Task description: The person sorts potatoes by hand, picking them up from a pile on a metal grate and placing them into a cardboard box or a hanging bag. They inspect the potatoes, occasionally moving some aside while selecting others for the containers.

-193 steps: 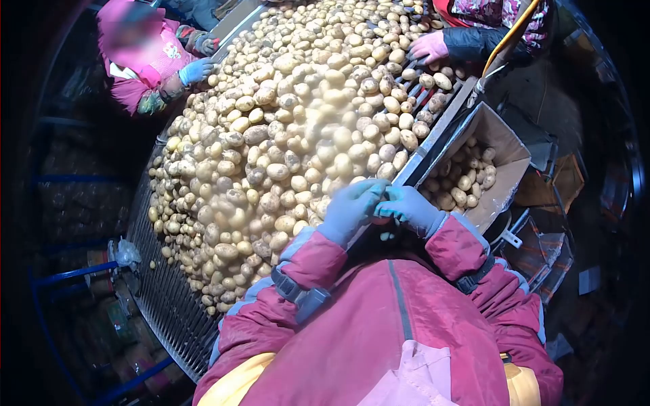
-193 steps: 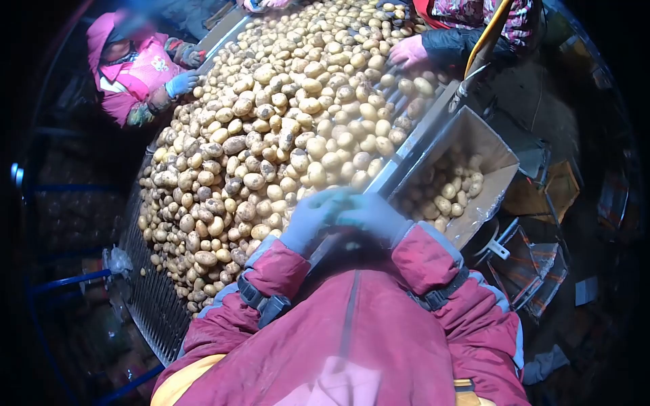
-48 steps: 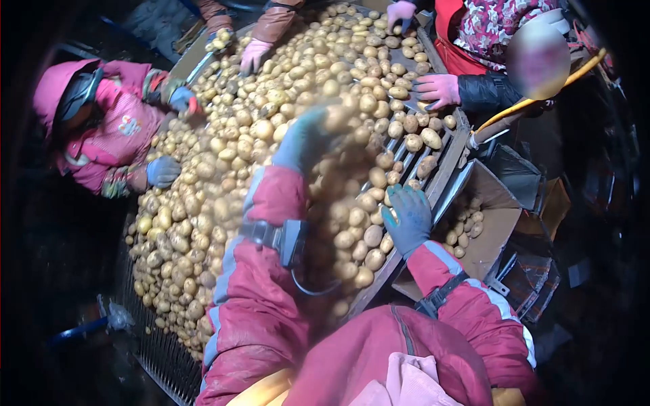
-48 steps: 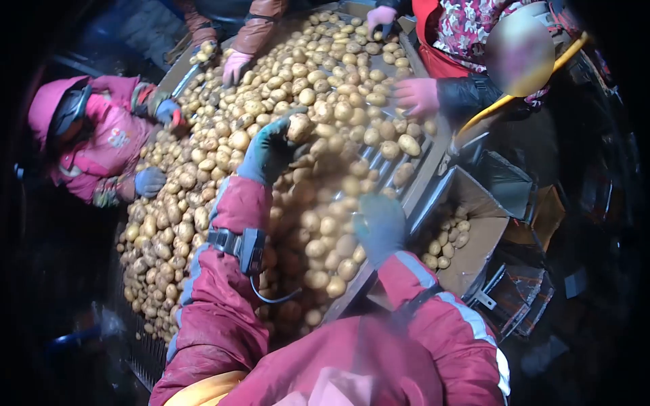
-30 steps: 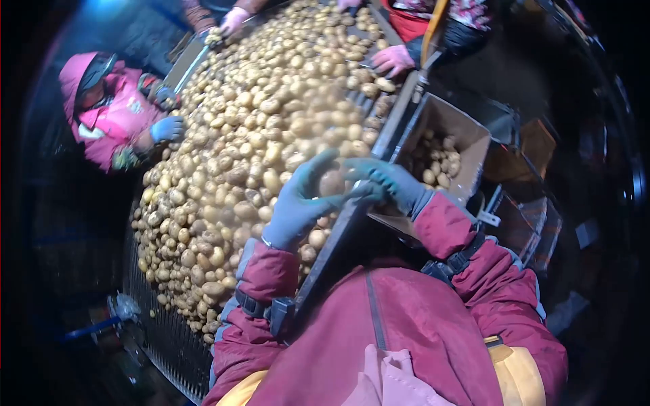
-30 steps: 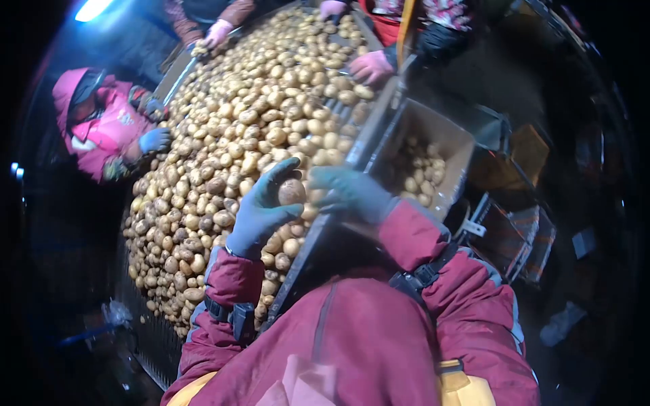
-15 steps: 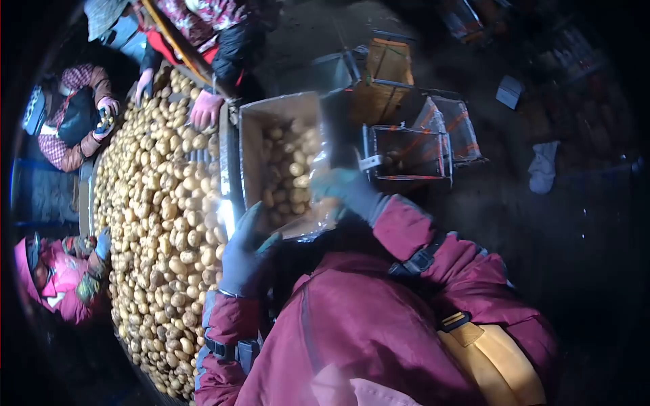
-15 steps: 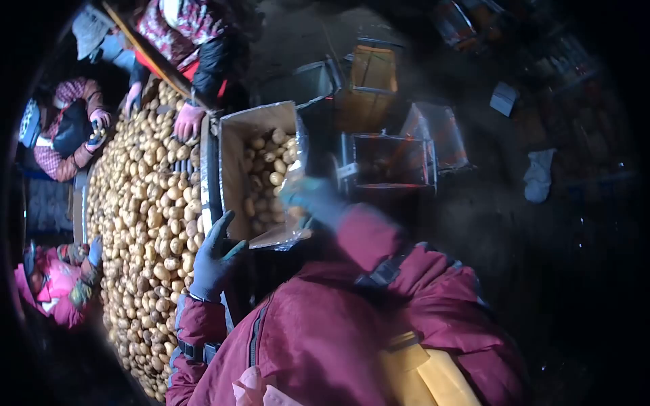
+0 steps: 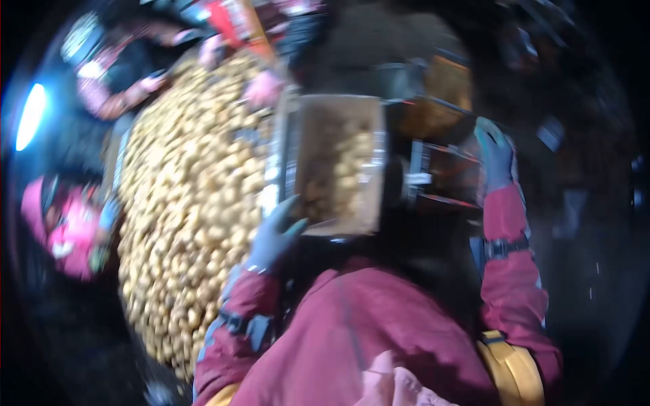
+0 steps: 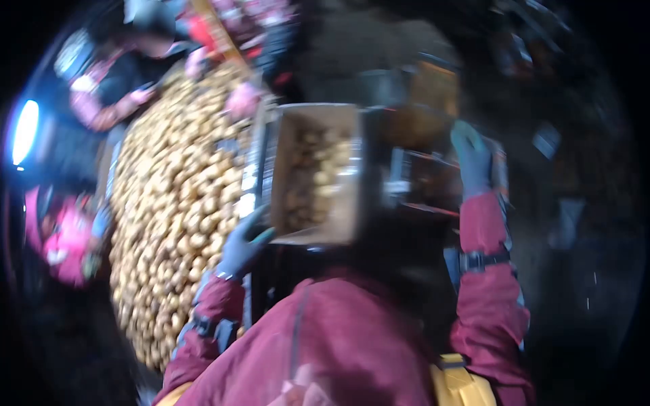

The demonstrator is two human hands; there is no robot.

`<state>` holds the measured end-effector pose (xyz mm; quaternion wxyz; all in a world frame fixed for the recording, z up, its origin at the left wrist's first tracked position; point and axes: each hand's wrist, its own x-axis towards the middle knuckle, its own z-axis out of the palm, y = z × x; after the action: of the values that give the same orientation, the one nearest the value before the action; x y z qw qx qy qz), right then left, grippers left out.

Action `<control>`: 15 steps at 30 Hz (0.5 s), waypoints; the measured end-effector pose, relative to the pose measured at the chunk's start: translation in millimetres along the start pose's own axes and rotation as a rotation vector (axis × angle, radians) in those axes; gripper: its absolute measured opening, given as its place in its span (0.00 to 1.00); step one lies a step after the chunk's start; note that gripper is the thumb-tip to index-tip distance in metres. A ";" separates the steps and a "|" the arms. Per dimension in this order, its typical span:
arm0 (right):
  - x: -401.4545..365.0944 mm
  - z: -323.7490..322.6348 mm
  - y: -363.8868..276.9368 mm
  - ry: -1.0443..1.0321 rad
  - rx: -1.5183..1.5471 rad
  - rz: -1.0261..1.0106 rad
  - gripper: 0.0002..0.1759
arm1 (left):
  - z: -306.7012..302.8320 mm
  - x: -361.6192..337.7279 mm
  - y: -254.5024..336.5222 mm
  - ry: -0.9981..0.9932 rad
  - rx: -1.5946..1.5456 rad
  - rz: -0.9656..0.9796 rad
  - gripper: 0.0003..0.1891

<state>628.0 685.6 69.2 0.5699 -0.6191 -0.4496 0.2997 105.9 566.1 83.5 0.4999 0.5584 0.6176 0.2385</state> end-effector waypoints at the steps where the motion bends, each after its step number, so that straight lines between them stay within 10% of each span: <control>1: -13.8 45.3 -10.3 -0.117 0.064 0.093 0.23 | -4.1 -5.2 16.6 0.037 0.188 0.022 0.31; 9: -102.6 310.5 -42.4 -0.866 0.322 0.296 0.19 | -101.3 -33.9 -72.8 0.621 0.379 0.116 0.34; 15: -139.0 401.1 -27.2 -0.977 0.241 0.306 0.19 | -192.2 -86.0 -185.8 0.868 0.672 -0.375 0.49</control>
<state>210.0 734.2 7.7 0.3109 -0.3959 -0.5298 0.6826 -158.4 488.1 29.6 0.0301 0.4186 0.8962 0.1440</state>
